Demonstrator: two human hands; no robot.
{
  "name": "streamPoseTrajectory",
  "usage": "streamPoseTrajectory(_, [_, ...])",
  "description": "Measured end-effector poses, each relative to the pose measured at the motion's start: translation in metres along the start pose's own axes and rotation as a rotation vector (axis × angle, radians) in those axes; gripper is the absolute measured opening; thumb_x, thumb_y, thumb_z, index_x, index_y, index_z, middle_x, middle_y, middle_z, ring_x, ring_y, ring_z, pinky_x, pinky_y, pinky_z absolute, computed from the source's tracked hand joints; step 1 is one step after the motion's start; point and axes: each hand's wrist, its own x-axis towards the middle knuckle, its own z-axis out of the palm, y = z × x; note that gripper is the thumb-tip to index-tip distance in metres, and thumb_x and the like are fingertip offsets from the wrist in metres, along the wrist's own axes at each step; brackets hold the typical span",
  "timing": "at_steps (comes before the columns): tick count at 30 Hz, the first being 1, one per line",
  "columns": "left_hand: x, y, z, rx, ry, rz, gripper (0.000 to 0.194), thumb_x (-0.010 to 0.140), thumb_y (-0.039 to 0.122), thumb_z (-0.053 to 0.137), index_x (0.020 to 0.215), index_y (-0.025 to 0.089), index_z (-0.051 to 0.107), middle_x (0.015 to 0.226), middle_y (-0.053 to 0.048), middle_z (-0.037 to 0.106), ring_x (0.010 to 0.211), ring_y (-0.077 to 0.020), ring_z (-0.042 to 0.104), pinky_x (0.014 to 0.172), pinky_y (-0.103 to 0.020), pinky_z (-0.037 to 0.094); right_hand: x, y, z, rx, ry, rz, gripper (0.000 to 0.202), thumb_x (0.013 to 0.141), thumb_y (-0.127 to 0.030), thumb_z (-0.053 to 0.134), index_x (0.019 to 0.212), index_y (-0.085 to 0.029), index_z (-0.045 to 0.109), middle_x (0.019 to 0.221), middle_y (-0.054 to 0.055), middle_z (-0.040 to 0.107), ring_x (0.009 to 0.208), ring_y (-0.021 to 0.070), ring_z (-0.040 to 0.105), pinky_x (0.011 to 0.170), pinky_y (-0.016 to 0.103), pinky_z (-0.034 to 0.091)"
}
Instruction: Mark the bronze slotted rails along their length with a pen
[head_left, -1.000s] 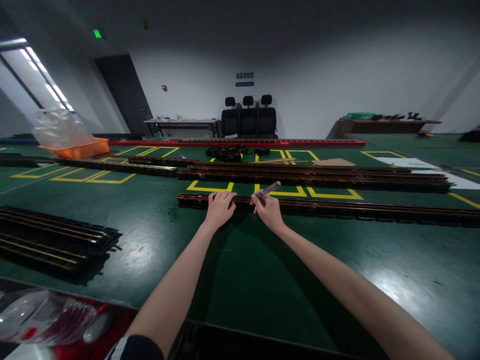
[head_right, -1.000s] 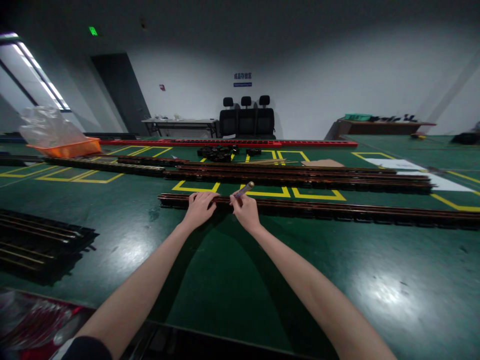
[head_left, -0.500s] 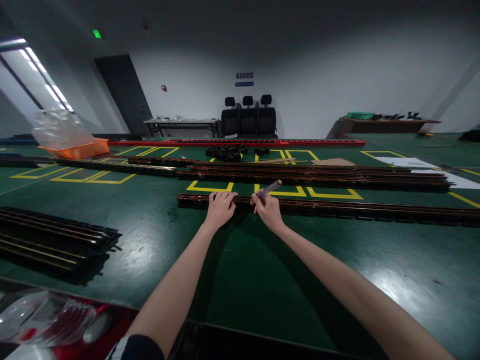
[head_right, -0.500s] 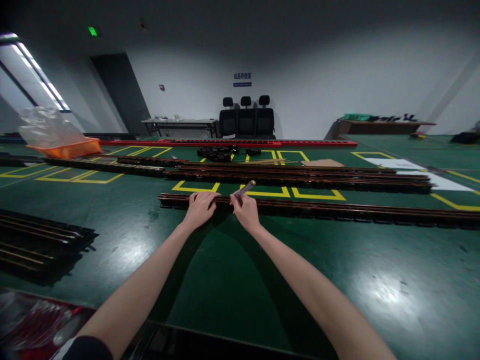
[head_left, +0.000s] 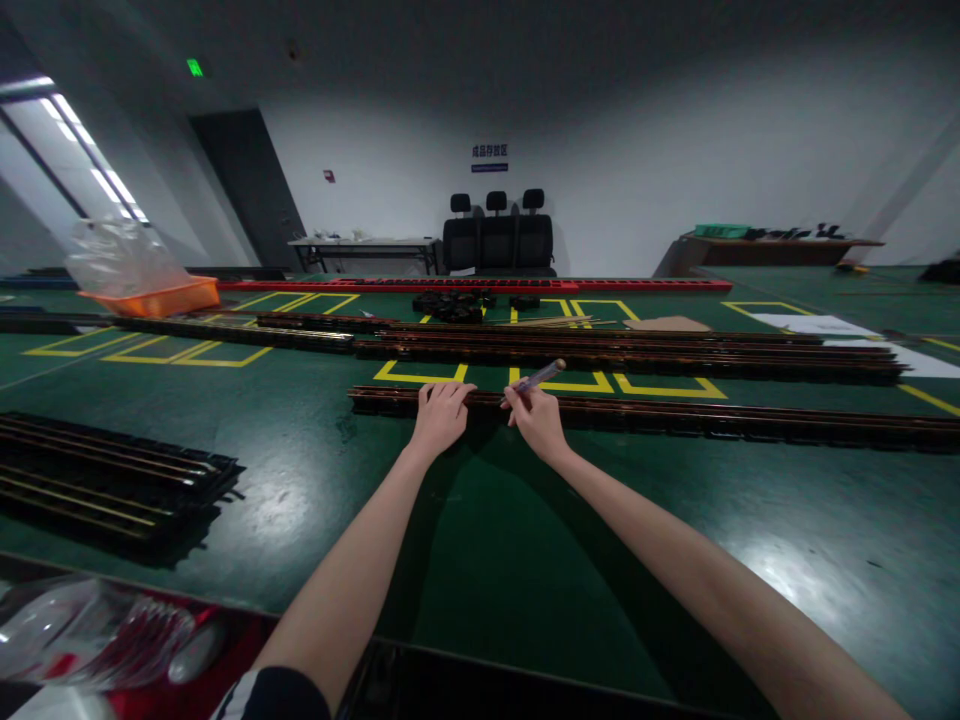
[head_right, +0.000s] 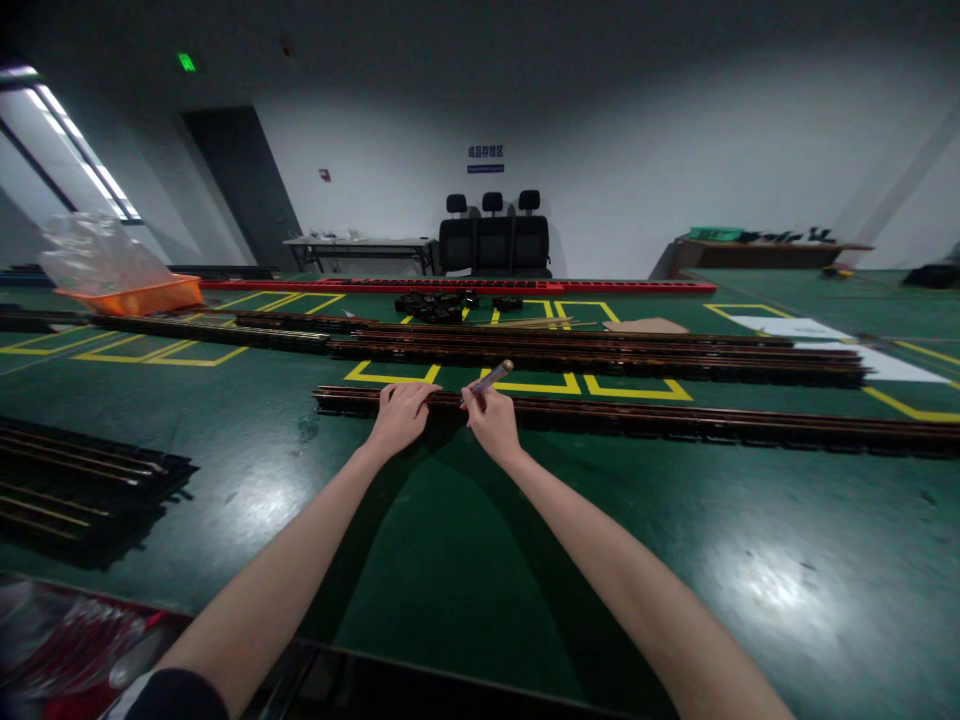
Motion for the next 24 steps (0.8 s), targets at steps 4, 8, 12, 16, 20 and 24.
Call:
streamPoseTrajectory(4, [-0.0004, 0.0001, -0.0015, -0.006, 0.005, -0.008, 0.044, 0.084, 0.01, 0.034, 0.119, 0.024, 0.057, 0.12, -0.006, 0.063, 0.114, -0.022, 0.052, 0.103, -0.043, 0.029, -0.0001, -0.0002, 0.0, -0.002, 0.007, -0.016, 0.04, 0.088, -0.055, 0.044, 0.079, -0.018, 0.055, 0.068, 0.007, 0.066, 0.045, 0.0151, 0.057, 0.046, 0.03, 0.051])
streamPoseTrajectory(8, [-0.0003, 0.002, -0.003, 0.016, 0.006, -0.006, 0.047, 0.082, 0.007, 0.034, 0.119, 0.025, 0.057, 0.12, -0.006, 0.063, 0.115, -0.0227, 0.051, 0.102, -0.044, 0.029, -0.0001, -0.0002, -0.0002, -0.014, -0.001, -0.01, 0.04, 0.088, -0.056, 0.044, 0.08, -0.018, 0.055, 0.069, 0.007, 0.067, 0.046, 0.0153, 0.058, 0.046, 0.03, 0.052])
streamPoseTrajectory(12, [0.0002, 0.0025, -0.004, 0.007, -0.006, -0.028, 0.047, 0.081, 0.005, 0.033, 0.117, 0.023, 0.058, 0.12, -0.006, 0.063, 0.115, -0.0226, 0.052, 0.103, -0.043, 0.029, 0.0001, 0.0007, -0.0001, -0.014, -0.003, -0.014, 0.04, 0.088, -0.056, 0.044, 0.08, -0.018, 0.056, 0.069, 0.007, 0.067, 0.046, 0.0154, 0.058, 0.047, 0.03, 0.052])
streamPoseTrajectory(16, [0.0005, 0.0008, -0.0025, 0.003, 0.011, -0.037, 0.047, 0.08, 0.004, 0.033, 0.114, 0.022, 0.059, 0.117, -0.007, 0.064, 0.113, -0.0229, 0.053, 0.103, -0.043, 0.03, 0.0007, 0.001, -0.0001, -0.021, 0.0, -0.017, 0.039, 0.088, -0.054, 0.045, 0.078, -0.018, 0.055, 0.068, 0.007, 0.067, 0.046, 0.0156, 0.058, 0.048, 0.03, 0.052])
streamPoseTrajectory(20, [0.0007, 0.0001, -0.0013, 0.012, 0.042, -0.045, 0.047, 0.079, 0.002, 0.034, 0.111, 0.023, 0.061, 0.114, -0.007, 0.065, 0.111, -0.023, 0.054, 0.101, -0.041, 0.031, 0.0012, 0.0002, -0.0004, -0.032, 0.011, -0.011, 0.039, 0.088, -0.054, 0.045, 0.075, -0.019, 0.055, 0.066, 0.007, 0.067, 0.045, 0.0158, 0.058, 0.048, 0.03, 0.051])
streamPoseTrajectory(24, [0.0012, 0.0, -0.0016, 0.011, 0.053, -0.053, 0.047, 0.078, 0.002, 0.034, 0.11, 0.022, 0.061, 0.112, -0.007, 0.066, 0.109, -0.0235, 0.054, 0.1, -0.041, 0.033, 0.0009, 0.0004, -0.0001, -0.032, 0.021, -0.008, 0.04, 0.088, -0.055, 0.045, 0.075, -0.018, 0.055, 0.066, 0.007, 0.067, 0.044, 0.016, 0.058, 0.047, 0.03, 0.051])
